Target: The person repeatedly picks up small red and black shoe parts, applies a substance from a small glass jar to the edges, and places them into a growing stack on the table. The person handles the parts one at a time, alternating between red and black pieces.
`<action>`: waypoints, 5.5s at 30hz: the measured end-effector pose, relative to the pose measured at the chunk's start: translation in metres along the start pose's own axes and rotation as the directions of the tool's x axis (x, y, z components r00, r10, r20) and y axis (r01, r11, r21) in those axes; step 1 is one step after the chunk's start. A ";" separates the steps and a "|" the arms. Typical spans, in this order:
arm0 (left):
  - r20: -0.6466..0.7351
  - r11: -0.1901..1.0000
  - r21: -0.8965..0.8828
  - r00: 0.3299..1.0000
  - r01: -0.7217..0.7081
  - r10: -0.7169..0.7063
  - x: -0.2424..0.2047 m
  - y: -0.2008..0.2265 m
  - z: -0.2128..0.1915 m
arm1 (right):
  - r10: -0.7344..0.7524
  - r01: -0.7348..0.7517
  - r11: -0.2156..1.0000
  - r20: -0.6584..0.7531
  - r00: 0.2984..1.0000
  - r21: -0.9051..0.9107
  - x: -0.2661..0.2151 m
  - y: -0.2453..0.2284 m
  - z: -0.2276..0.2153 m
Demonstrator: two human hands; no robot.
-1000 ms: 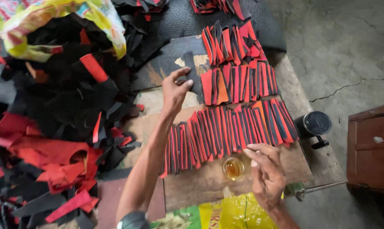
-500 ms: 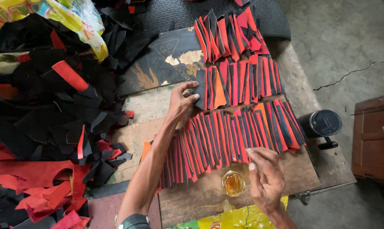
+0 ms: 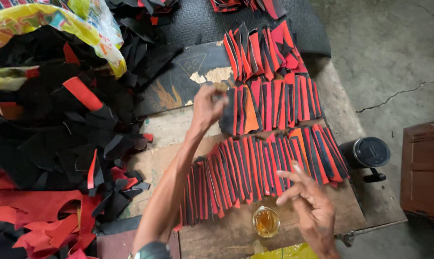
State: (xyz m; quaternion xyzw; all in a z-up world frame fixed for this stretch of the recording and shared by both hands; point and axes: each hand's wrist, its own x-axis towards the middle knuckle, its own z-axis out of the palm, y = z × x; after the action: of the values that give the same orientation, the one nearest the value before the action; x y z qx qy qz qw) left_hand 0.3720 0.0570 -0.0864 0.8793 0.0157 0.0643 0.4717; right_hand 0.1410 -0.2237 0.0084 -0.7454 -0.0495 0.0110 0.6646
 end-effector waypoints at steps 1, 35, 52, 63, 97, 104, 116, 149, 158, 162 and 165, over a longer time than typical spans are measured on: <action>-0.039 0.999 -0.032 0.999 0.002 -0.004 0.014 0.002 0.003 | -0.018 0.018 1.000 -0.027 0.999 0.020 0.000 0.002 0.002; -0.111 0.953 0.105 0.949 -0.284 0.295 0.094 -0.032 0.053 | -0.055 0.054 0.998 -0.054 0.997 -0.023 -0.011 0.034 0.009; -0.125 0.942 0.327 0.985 -0.074 0.121 0.109 -0.012 0.072 | -0.009 0.008 1.000 -0.044 0.999 -0.008 -0.006 0.038 0.011; -0.404 0.998 0.048 0.914 0.046 -0.022 0.085 -0.016 0.014 | 0.008 -0.012 0.998 -0.069 0.998 -0.063 -0.021 0.023 0.005; -0.055 0.620 -0.776 0.965 0.120 -0.256 -0.391 0.121 -0.116 | 0.143 0.549 0.391 0.637 0.757 -0.739 -0.031 -0.044 0.020; 0.012 0.480 -0.859 0.943 0.180 -0.332 -0.404 0.107 -0.088 | -0.202 0.487 0.589 0.466 0.862 -0.645 -0.061 -0.061 -0.009; 0.141 0.476 -0.840 0.952 0.260 -0.273 -0.412 0.109 -0.074 | -0.355 0.557 0.421 0.435 0.827 -0.716 -0.097 -0.040 -0.004; 0.258 0.243 -0.940 0.965 0.241 0.040 -0.410 0.143 -0.057 | -0.197 0.186 0.976 0.085 0.977 0.116 -0.129 -0.051 0.060; 0.267 0.201 -0.945 0.964 0.258 0.017 -0.405 0.145 -0.060 | -0.416 0.421 0.905 0.077 0.906 -0.066 -0.129 -0.056 0.059; 0.291 0.174 -0.943 0.956 0.282 0.025 -0.405 0.146 -0.060 | -0.352 0.360 0.925 0.082 0.932 -0.118 -0.126 -0.058 0.058; 0.270 0.166 -0.951 0.963 0.261 0.028 -0.404 0.146 -0.061 | -0.449 0.459 0.864 0.096 0.888 -0.209 -0.127 -0.062 0.056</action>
State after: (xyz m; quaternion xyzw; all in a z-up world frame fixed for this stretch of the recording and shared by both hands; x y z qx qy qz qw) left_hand -0.0414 -0.0090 0.0284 0.3675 -0.0148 -0.0771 0.9267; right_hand 0.0066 -0.1730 0.0567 -0.7830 -0.2389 -0.1350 0.5583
